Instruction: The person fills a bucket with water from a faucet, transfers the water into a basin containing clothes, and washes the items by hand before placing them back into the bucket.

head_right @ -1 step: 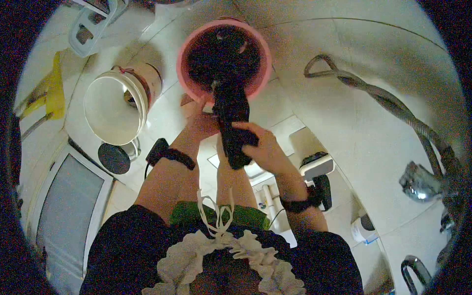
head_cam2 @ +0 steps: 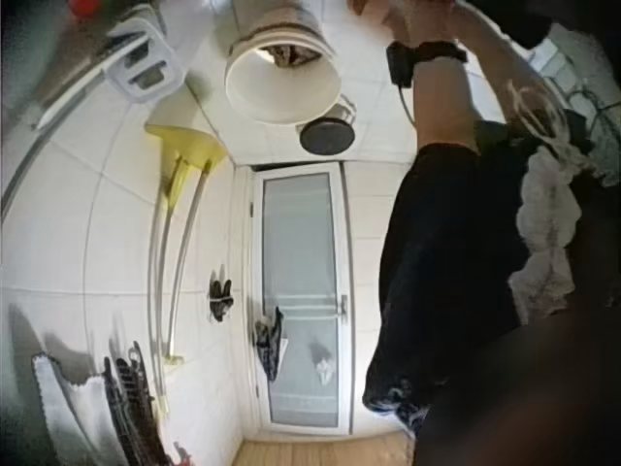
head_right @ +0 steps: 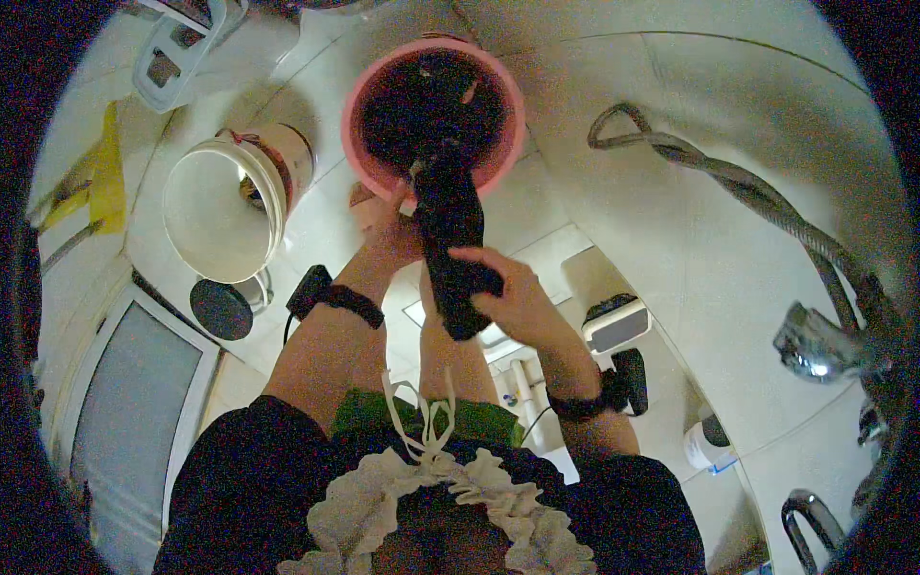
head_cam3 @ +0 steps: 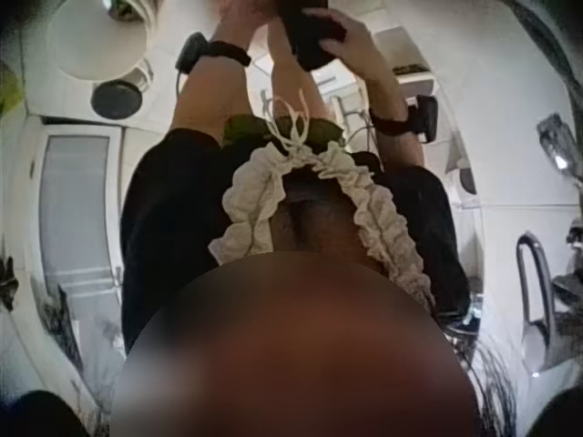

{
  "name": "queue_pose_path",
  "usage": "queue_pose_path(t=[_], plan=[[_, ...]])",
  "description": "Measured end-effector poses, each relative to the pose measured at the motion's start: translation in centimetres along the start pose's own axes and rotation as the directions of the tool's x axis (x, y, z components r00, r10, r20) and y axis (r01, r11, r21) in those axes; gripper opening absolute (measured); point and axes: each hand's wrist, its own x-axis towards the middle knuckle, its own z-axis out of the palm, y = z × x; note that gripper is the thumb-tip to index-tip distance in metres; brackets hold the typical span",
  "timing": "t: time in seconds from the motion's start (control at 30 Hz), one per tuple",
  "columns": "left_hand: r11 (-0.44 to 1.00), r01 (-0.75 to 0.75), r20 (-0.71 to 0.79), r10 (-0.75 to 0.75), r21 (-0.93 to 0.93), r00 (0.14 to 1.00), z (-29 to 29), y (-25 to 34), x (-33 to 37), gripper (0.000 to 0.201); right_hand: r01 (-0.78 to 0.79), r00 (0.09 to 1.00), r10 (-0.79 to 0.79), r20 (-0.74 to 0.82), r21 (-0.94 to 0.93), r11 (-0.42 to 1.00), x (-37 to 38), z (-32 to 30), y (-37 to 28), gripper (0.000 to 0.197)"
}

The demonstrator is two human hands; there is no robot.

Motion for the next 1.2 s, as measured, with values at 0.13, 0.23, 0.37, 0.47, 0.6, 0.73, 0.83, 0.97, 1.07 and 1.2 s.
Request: queue_pose_path(t=[0.13, 0.23, 0.37, 0.47, 0.6, 0.73, 0.83, 0.97, 1.07, 1.2], plan=[[0.941, -0.225, -0.085, 0.253, 0.252, 0.964, -0.1, -1.0, 2.3, 0.042, -0.023, 0.992, 0.048, 0.120, -0.202, 0.979, -3.3, 0.7, -1.3, 0.048], [0.951, -0.156, -0.151, 0.201, 0.268, 0.968, -0.2, -1.6, 2.5, 0.029, 0.157, 0.969, -0.081, 0.232, -0.333, 0.930, -4.1, -1.9, -0.2, 0.046], [0.984, -0.169, -0.172, 0.175, 0.050, 0.969, -1.3, -1.8, 2.8, 0.020, -0.019, 0.986, -0.042, -0.158, -0.366, 0.930, -1.9, -6.4, 4.4, 0.041], [0.764, -0.496, -0.032, 0.556, 0.413, 0.830, -1.4, -4.7, 4.4, 0.026, -0.037, 0.782, -0.358, -0.511, -0.610, 0.791, 1.9, -6.0, 10.7, 0.042], [0.254, -0.395, 0.071, 0.758, 0.883, 0.648, -5.8, -4.4, 6.2, 0.040, -0.120, 0.789, 0.558, -0.256, 0.827, 0.550, 5.6, 0.9, 8.1, 0.100], [-0.053, 0.182, -0.053, 0.844, 0.982, 0.534, -0.7, -6.6, 1.7, 0.051, -0.134, 0.989, 0.080, 0.122, 0.977, 0.167, 7.9, 2.8, 8.6, 0.071], [-0.576, 0.477, 0.275, 0.781, 0.664, 0.560, 1.8, -8.1, -3.0, 0.049, -0.154, 0.982, 0.160, 0.097, 0.906, 0.394, 7.7, 3.4, 7.8, 0.045], [0.433, -0.345, 0.073, 0.532, 0.833, 0.844, -0.8, -4.7, -6.2, 0.033, -0.051, 0.962, 0.245, -0.118, 0.806, 0.589, 7.9, 3.9, 8.5, 0.033], [0.650, -0.600, -0.061, 0.700, 0.467, 0.711, -5.0, -1.9, -6.1, 0.032, -0.039, 0.961, 0.248, -0.120, 0.831, 0.555, 7.4, 3.4, 8.1, 0.031], [0.934, -0.334, 0.134, 0.318, 0.129, 0.939, -4.5, -1.3, -3.8, 0.055, -0.208, 0.957, 0.256, 0.139, 0.941, 0.268, 4.4, 3.8, 6.0, 0.035]])
